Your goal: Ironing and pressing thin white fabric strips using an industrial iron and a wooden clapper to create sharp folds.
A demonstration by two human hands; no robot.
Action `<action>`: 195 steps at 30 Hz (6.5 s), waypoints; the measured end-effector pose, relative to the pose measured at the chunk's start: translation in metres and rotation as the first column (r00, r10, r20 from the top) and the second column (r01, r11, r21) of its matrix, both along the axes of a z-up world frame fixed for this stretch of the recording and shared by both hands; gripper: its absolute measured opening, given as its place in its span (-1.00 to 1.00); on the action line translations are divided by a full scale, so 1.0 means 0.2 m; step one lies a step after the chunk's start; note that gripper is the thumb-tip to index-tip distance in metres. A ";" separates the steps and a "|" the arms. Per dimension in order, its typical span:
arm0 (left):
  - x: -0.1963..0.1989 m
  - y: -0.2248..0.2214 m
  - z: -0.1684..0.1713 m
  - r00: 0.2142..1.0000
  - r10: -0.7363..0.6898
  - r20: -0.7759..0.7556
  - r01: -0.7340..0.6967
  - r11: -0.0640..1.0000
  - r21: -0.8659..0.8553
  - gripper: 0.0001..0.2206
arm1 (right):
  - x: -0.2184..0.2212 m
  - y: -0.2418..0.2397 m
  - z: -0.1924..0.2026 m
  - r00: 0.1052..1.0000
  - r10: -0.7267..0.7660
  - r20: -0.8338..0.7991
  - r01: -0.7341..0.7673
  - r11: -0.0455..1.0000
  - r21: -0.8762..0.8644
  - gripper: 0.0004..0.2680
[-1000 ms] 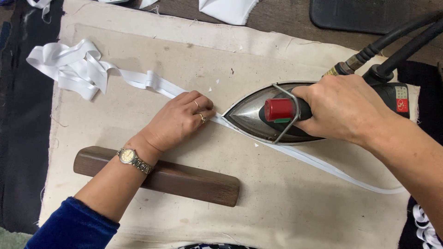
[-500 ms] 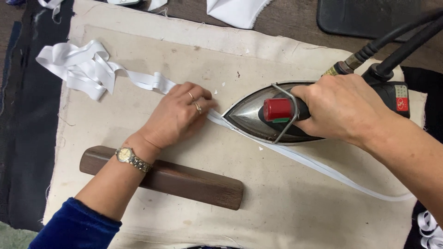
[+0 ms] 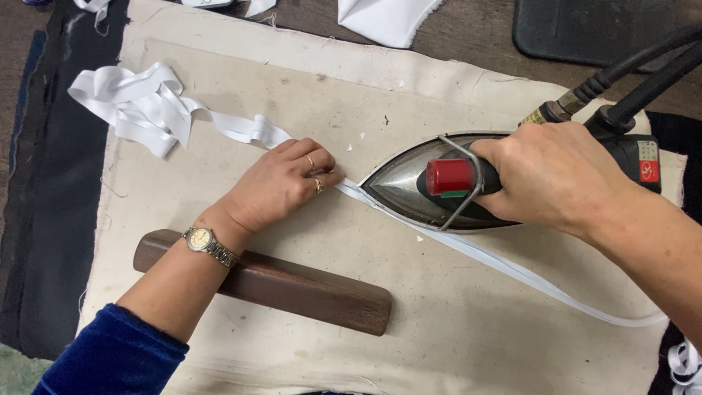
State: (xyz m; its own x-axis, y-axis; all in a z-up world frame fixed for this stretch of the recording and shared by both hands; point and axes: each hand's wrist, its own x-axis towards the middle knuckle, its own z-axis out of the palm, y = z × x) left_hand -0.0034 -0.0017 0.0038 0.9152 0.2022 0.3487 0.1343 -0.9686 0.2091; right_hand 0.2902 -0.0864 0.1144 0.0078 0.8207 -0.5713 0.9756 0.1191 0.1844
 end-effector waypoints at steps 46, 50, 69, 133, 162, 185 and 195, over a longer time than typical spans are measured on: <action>-0.09 0.06 -0.04 0.997 0.073 -0.026 -0.072 0.997 0.032 -0.87 | -0.12 0.14 0.00 1.000 0.014 -0.016 -0.014 1.000 0.011 -0.82; -0.09 0.07 -0.03 0.997 0.072 -0.005 -0.072 0.997 0.000 -0.86 | -0.14 0.15 0.01 1.000 0.019 -0.022 -0.019 1.000 0.010 -0.79; -0.13 0.09 -0.01 0.993 0.091 0.073 -0.095 0.994 0.057 -0.94 | -0.18 0.20 0.00 0.999 0.026 -0.029 -0.025 0.999 0.028 -0.81; -0.44 0.28 0.18 0.916 0.171 -0.363 -0.268 0.934 -0.235 -0.42 | -0.02 0.13 0.06 0.993 0.064 -0.097 -0.071 0.995 -0.071 -0.83; 0.11 0.00 0.22 0.898 -0.004 -0.441 -0.158 0.931 -0.330 -0.44 | 0.47 -0.29 0.04 0.999 0.023 0.022 -0.019 0.989 -0.149 -0.91; 0.52 -0.17 0.22 0.845 -0.156 -0.512 -0.024 0.944 -0.328 -0.46 | 0.75 -0.53 0.00 0.937 -0.351 0.008 0.342 0.918 0.199 -0.75; 0.75 -0.30 0.22 0.839 -0.259 -0.478 0.087 0.932 -0.353 -0.44 | 0.74 -0.53 -0.01 0.947 -0.320 -0.032 0.318 0.918 0.237 -0.78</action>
State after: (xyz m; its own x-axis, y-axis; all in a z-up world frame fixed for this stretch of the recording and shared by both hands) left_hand 0.1461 -0.0611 0.0471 0.9729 0.0398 -0.2279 0.1407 -0.8839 0.4460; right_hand 0.4388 -0.1929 0.1121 0.2949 0.8850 -0.3601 0.9532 -0.2461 0.1758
